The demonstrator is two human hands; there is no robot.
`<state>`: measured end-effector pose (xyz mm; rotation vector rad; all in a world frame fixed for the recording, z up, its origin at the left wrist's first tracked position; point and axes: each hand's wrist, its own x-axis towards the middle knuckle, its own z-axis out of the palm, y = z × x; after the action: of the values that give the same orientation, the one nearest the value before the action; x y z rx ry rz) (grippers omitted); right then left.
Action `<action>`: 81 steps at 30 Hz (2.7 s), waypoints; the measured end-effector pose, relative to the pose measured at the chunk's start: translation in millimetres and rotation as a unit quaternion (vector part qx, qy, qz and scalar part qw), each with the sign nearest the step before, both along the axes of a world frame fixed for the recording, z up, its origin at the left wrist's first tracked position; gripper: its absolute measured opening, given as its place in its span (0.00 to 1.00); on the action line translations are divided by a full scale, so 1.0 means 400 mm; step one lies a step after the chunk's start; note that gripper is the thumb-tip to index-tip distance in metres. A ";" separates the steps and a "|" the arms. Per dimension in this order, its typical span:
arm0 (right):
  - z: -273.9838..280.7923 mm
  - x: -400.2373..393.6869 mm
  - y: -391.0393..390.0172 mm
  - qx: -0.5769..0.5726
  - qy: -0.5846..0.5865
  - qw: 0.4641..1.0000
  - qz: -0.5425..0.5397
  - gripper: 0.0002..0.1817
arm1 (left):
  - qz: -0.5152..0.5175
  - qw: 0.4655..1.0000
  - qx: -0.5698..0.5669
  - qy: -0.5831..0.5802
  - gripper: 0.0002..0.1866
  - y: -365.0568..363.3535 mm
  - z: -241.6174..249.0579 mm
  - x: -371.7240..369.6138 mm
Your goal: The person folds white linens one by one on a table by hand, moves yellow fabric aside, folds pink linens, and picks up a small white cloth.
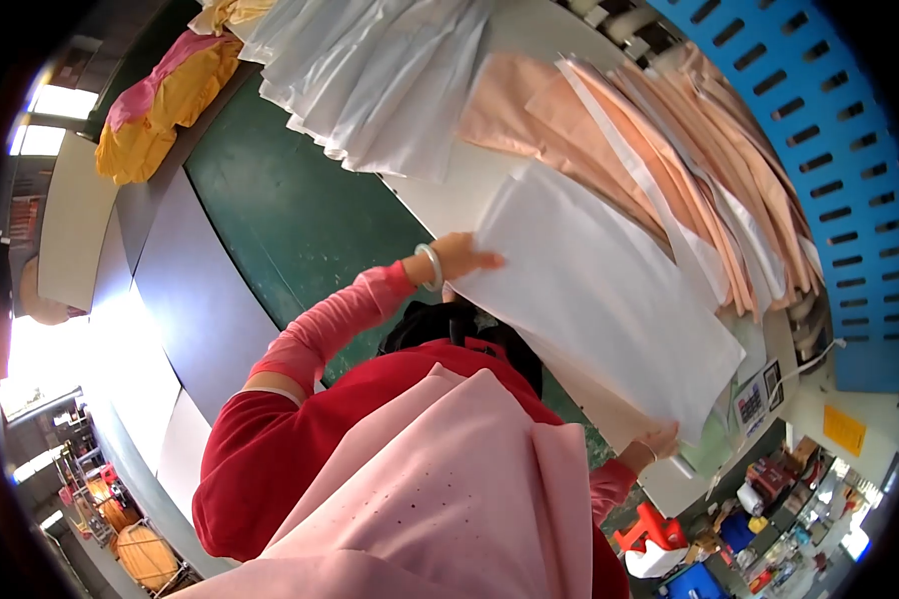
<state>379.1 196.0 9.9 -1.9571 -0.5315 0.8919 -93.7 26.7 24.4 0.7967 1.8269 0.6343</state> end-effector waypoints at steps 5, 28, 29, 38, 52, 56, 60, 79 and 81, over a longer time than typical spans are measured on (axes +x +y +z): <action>-0.010 -0.116 -0.009 0.131 -0.574 0.787 0.184 0.38 | -0.095 0.991 -0.061 0.075 0.33 -0.027 0.105 -0.073; 0.176 -1.088 -0.201 0.311 -0.141 0.666 0.664 0.36 | 0.112 0.980 -0.112 0.122 0.26 -0.655 0.002 -0.451; 0.168 -1.129 -0.209 0.316 -0.135 0.664 0.664 0.36 | 0.140 0.978 -0.111 0.107 0.25 -0.680 0.015 -0.482; 0.088 -1.612 -0.360 0.353 -0.174 0.657 0.643 0.39 | 0.217 0.951 -0.158 0.156 0.26 -1.071 0.028 -0.894; 0.141 -2.003 -0.323 0.345 -0.242 0.711 0.563 0.39 | 0.116 0.980 0.009 0.163 0.24 -0.964 0.092 -1.524; 0.143 -2.128 -0.246 0.314 -0.193 0.743 0.559 0.39 | 0.131 0.972 -0.040 0.193 0.25 -0.975 0.078 -1.684; 0.198 -2.337 -0.245 0.279 -0.076 0.724 0.626 0.39 | 0.193 0.962 -0.052 0.186 0.24 -1.054 0.073 -1.835; 0.179 -3.423 -0.648 -0.003 0.248 0.783 0.571 0.42 | 0.084 0.902 0.137 0.401 0.21 -1.305 0.140 -3.169; 0.178 -3.493 -0.675 -0.029 0.287 0.785 0.548 0.38 | 0.098 0.902 0.216 0.361 0.23 -1.149 0.244 -3.304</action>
<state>-1017.9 -73.8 81.0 -1.1577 -1.2991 2.1356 -1415.2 -432.9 121.8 1.2750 2.5039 0.9860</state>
